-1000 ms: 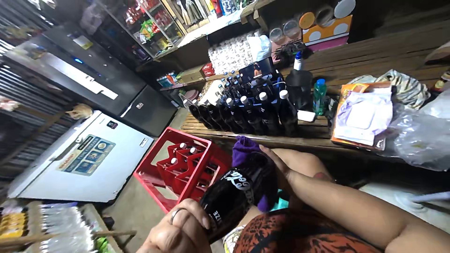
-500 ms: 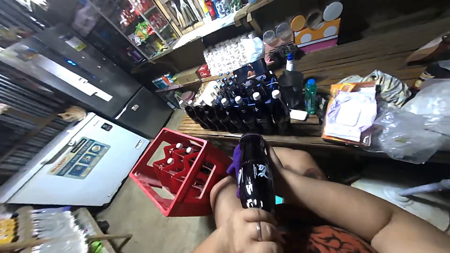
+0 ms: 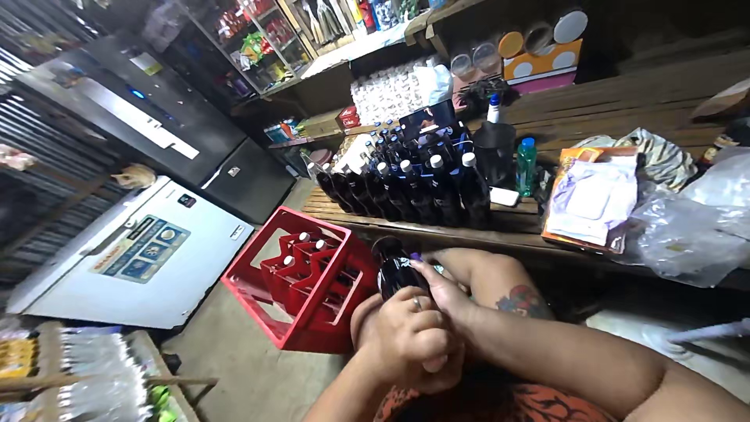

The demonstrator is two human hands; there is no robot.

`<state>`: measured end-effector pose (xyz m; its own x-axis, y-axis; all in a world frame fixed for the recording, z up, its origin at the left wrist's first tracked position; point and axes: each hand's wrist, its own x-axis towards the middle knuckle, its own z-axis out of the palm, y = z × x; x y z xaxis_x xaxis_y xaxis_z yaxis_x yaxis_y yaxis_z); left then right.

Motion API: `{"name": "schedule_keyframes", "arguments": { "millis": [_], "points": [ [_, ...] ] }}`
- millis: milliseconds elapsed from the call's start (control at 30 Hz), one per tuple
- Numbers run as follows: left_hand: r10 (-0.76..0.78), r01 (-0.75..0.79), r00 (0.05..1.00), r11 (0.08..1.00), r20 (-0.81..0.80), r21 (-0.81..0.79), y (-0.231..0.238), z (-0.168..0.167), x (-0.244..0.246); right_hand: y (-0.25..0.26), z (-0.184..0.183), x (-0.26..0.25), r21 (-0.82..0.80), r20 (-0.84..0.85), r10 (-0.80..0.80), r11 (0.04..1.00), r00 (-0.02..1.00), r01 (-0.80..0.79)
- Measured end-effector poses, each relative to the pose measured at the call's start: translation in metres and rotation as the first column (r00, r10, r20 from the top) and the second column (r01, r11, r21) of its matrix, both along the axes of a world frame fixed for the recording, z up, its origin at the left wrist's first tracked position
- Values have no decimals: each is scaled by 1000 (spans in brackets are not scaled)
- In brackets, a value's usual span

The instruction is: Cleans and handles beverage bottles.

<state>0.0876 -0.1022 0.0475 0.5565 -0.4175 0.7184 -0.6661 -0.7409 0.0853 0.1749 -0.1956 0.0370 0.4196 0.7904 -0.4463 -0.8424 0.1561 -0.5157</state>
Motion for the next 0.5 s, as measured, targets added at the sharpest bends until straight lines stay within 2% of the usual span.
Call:
{"name": "schedule_keyframes", "arguments": {
  "millis": [133,333,500],
  "points": [
    [3,5,995,997,-101,81,-9,-3,2,6,-18,4,-140,187,92,988,978,-67],
    [-125,199,938,958,-323,208,-26,8,0,18,-41,24,-117,246,197,978,949,-172],
    [-230,297,903,944,-363,141,-38,16,-4,25,-60,40,-127,291,160,984,943,-128]
  ]
}}
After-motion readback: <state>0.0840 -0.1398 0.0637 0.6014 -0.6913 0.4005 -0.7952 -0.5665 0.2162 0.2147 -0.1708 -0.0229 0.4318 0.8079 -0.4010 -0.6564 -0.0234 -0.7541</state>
